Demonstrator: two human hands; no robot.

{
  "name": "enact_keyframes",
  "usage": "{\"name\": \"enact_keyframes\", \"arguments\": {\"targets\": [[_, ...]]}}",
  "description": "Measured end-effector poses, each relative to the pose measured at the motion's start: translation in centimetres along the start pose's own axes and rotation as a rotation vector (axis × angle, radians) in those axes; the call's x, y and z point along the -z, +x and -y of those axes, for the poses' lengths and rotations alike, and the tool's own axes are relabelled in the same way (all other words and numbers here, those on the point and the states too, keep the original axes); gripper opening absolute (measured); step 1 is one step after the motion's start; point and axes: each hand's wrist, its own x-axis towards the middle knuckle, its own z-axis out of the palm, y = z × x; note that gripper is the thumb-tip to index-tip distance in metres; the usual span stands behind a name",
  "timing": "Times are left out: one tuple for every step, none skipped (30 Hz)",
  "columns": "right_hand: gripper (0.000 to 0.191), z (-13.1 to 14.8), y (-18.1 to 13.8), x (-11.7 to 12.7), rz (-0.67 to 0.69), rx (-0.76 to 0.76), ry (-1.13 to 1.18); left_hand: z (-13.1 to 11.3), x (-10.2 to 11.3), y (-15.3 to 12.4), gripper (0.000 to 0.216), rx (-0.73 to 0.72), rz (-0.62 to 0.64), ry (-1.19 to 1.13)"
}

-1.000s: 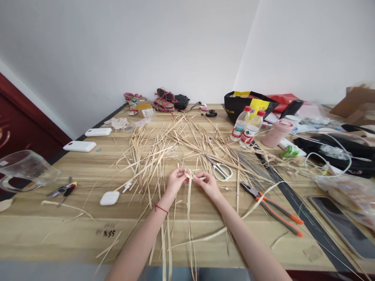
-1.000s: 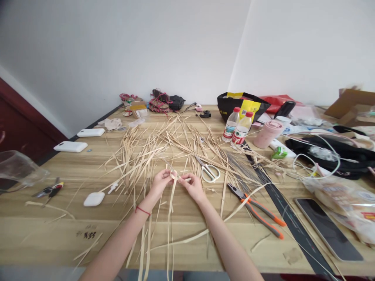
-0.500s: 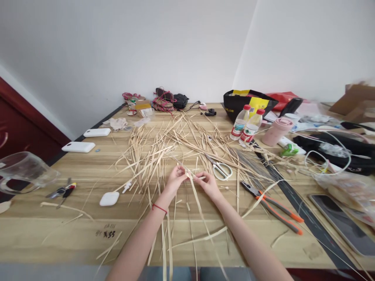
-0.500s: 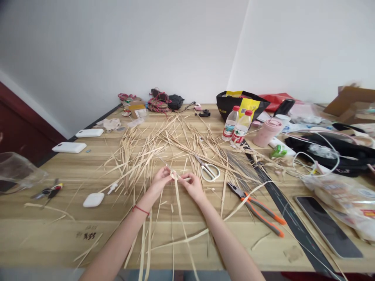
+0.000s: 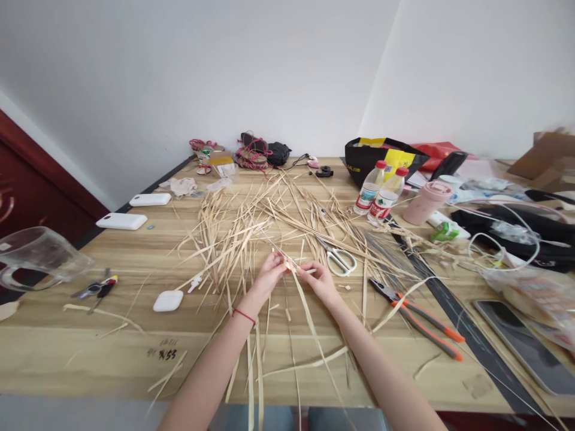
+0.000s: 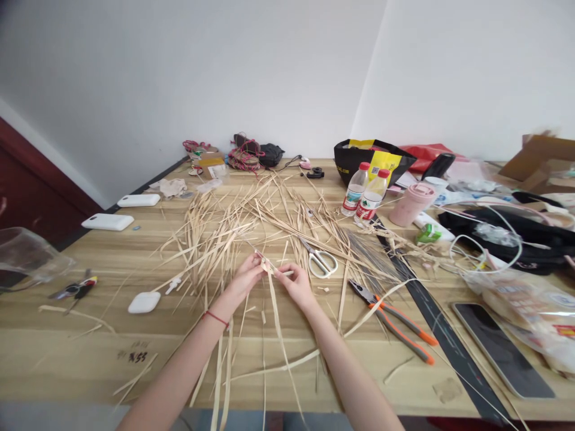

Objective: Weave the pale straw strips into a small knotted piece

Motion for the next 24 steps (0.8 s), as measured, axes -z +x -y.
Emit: {"name": "enact_keyframes", "arguments": {"targets": [[0.03,0.0,0.0,0.0,0.005,-0.006,0.01,0.1,0.0,0.0,0.034,-0.003,-0.008,0.009],[0.031,0.1,-0.1,0.0,0.011,-0.019,0.023,0.1,0.0,0.1,0.035,-0.006,-0.018,0.024],[0.031,0.1,-0.1,0.0,0.017,-0.034,0.037,0.1,0.0,0.1,0.037,-0.009,-0.027,0.042],[0.031,0.2,-0.1,0.0,0.022,-0.047,0.047,0.0,0.0,0.2,0.039,-0.01,-0.032,0.059],[0.031,0.3,-0.2,0.0,0.027,-0.059,0.055,-0.1,0.0,0.2,0.041,-0.009,-0.031,0.074],[0.032,0.3,-0.2,-0.1,0.033,-0.07,0.062,-0.2,0.1,0.2,0.042,-0.008,-0.025,0.086],[0.032,0.4,-0.2,-0.1,0.037,-0.08,0.072,-0.3,0.1,0.2,0.044,-0.008,-0.014,0.096],[0.033,0.5,-0.3,-0.1,0.039,-0.09,0.087,-0.5,0.2,0.2,0.045,-0.014,0.0,0.104],[0.033,0.5,-0.3,-0.1,0.038,-0.1,0.108,-0.6,0.2,0.2,0.045,-0.025,0.015,0.112],[0.033,0.5,-0.3,-0.2,0.036,-0.11,0.128,-0.7,0.2,0.2,0.046,-0.041,0.024,0.123],[0.033,0.5,-0.3,-0.1,0.032,-0.118,0.142,-0.7,0.2,0.1,0.046,-0.061,0.026,0.137],[0.033,0.5,-0.3,-0.1,0.029,-0.124,0.145,-0.7,0.1,0.1,0.046,-0.081,0.02,0.154],[0.034,0.4,-0.2,-0.1,0.026,-0.124,0.138,-0.7,0.0,0.1,0.045,-0.096,0.007,0.17],[0.034,0.3,-0.2,0.0,0.025,-0.119,0.123,-0.6,-0.1,0.1,0.044,-0.102,-0.012,0.182],[0.034,0.2,-0.1,0.0,0.023,-0.111,0.104,-0.4,-0.2,0.1,0.042,-0.098,-0.036,0.188],[0.034,0.1,0.0,0.1,0.022,-0.1,0.087,-0.3,-0.2,0.1,0.041,-0.086,-0.061,0.187],[0.034,0.0,0.0,0.1,0.022,-0.089,0.074,-0.1,-0.3,0.1,0.041,-0.07,-0.085,0.18],[0.034,-0.2,0.1,0.1,0.022,-0.078,0.063,0.1,-0.3,0.1,0.041,-0.053,-0.108,0.17],[0.034,-0.3,0.1,0.2,0.02,-0.067,0.05,0.3,-0.2,0.1,0.041,-0.039,-0.131,0.162],[0.033,-0.5,0.2,0.1,0.016,-0.056,0.034,0.4,-0.1,0.2,0.041,-0.03,-0.151,0.158],[0.032,-0.6,0.2,0.1,0.011,-0.045,0.014,0.6,0.0,0.3,0.042,-0.024,-0.17,0.159],[0.032,-0.7,0.2,0.1,0.006,-0.035,-0.006,0.7,0.2,0.3,0.042,-0.022,-0.186,0.165],[0.031,-0.7,0.2,0.1,0.001,-0.026,-0.024,0.8,0.4,0.4,0.042,-0.021,-0.197,0.178],[0.031,-0.8,0.2,0.0,-0.005,-0.022,-0.038,0.9,0.5,0.4,0.041,-0.023,-0.203,0.191]]}}
